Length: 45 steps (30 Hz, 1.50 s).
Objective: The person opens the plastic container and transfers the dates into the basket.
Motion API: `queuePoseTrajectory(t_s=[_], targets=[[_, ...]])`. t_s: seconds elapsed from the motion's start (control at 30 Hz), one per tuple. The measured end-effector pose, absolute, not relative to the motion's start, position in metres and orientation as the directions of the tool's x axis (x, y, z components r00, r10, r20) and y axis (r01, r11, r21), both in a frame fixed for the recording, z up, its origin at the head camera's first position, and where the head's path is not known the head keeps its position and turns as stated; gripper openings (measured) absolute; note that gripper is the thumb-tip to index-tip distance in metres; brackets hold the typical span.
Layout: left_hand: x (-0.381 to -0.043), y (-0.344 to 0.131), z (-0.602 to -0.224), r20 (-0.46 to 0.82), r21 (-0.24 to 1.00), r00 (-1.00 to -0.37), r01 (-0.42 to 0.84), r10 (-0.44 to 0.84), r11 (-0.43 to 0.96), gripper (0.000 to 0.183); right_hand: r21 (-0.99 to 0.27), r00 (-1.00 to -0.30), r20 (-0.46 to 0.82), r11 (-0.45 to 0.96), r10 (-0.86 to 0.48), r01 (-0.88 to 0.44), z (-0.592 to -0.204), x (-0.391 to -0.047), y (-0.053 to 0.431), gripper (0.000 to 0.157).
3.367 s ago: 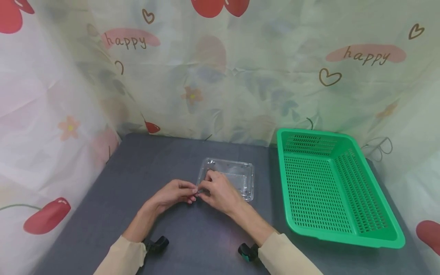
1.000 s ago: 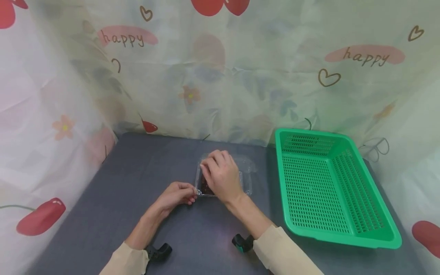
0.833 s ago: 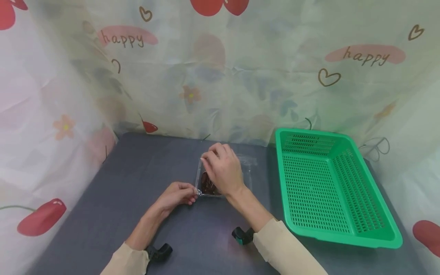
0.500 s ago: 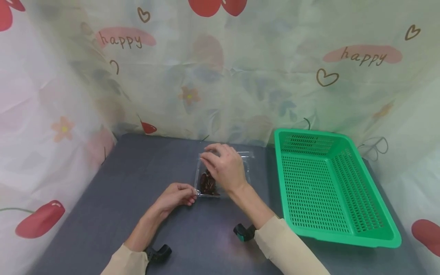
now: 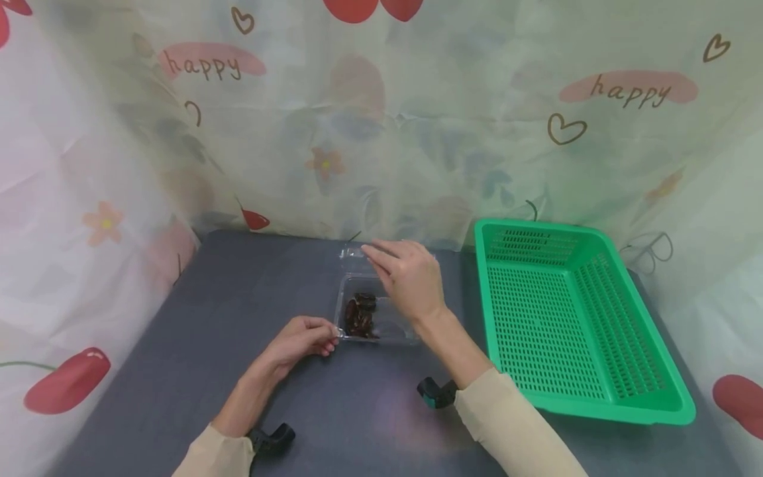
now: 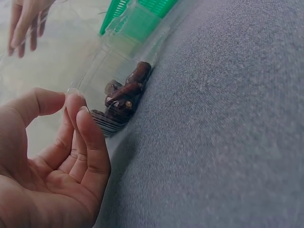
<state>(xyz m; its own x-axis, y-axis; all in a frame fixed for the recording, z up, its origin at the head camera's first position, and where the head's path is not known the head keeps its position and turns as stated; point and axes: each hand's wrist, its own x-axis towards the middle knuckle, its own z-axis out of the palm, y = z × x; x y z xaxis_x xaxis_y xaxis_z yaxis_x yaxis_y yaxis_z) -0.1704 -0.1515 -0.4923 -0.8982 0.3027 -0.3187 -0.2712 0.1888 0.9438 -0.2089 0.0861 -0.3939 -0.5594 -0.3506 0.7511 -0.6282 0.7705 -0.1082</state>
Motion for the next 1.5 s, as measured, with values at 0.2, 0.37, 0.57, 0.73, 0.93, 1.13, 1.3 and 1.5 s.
queuePoseTrajectory(t_s=[0.2, 0.37, 0.57, 0.73, 0.93, 1.13, 1.3, 1.5], targets=[[-0.168, -0.156, -0.491, -0.314, 0.945, -0.901, -0.264, 0.3, 0.195, 0.02, -0.15, -0.638, 0.722, 0.841, -0.266, -0.52, -0.388, -0.212, 0.1, 0.027], [-0.167, -0.157, -0.49, -0.316, 0.943, -0.901, -0.263, 0.296, 0.205, 0.019, -0.209, -0.699, 0.689, 0.871, -0.191, -0.445, -0.388, -0.213, 0.108, 0.034], [-0.166, -0.158, -0.492, -0.316, 0.943, -0.898, -0.263, 0.307, 0.202, 0.019, -0.251, -0.737, 0.662, 0.886, -0.137, -0.391, -0.389, -0.21, 0.115, 0.044], [-0.166, -0.159, -0.494, -0.312, 0.945, -0.894, -0.258, 0.321, 0.199, 0.02, -0.344, -0.783, 0.615, 0.864, -0.088, -0.367, -0.391, -0.205, 0.117, 0.044], [-0.167, -0.16, -0.494, -0.313, 0.946, -0.88, -0.256, 0.357, 0.198, 0.022, -0.546, -0.865, 0.502, 0.768, -0.02, -0.334, -0.398, -0.196, 0.117, 0.043], [-0.168, -0.165, -0.487, -0.318, 0.94, -0.868, -0.236, 0.381, 0.247, 0.022, -0.705, -0.91, 0.414, 0.629, -0.01, -0.327, -0.413, -0.189, 0.117, 0.042], [-0.172, -0.169, -0.478, -0.277, 0.94, -0.895, -0.177, 0.35, 0.293, 0.034, -0.792, -0.936, 0.349, 0.521, -0.043, -0.319, -0.424, -0.187, 0.116, 0.041], [-0.18, -0.167, -0.471, -0.201, 0.953, -0.923, -0.107, 0.328, 0.283, 0.038, -0.828, -0.951, 0.282, 0.467, -0.13, -0.31, -0.435, -0.186, 0.112, 0.037]])
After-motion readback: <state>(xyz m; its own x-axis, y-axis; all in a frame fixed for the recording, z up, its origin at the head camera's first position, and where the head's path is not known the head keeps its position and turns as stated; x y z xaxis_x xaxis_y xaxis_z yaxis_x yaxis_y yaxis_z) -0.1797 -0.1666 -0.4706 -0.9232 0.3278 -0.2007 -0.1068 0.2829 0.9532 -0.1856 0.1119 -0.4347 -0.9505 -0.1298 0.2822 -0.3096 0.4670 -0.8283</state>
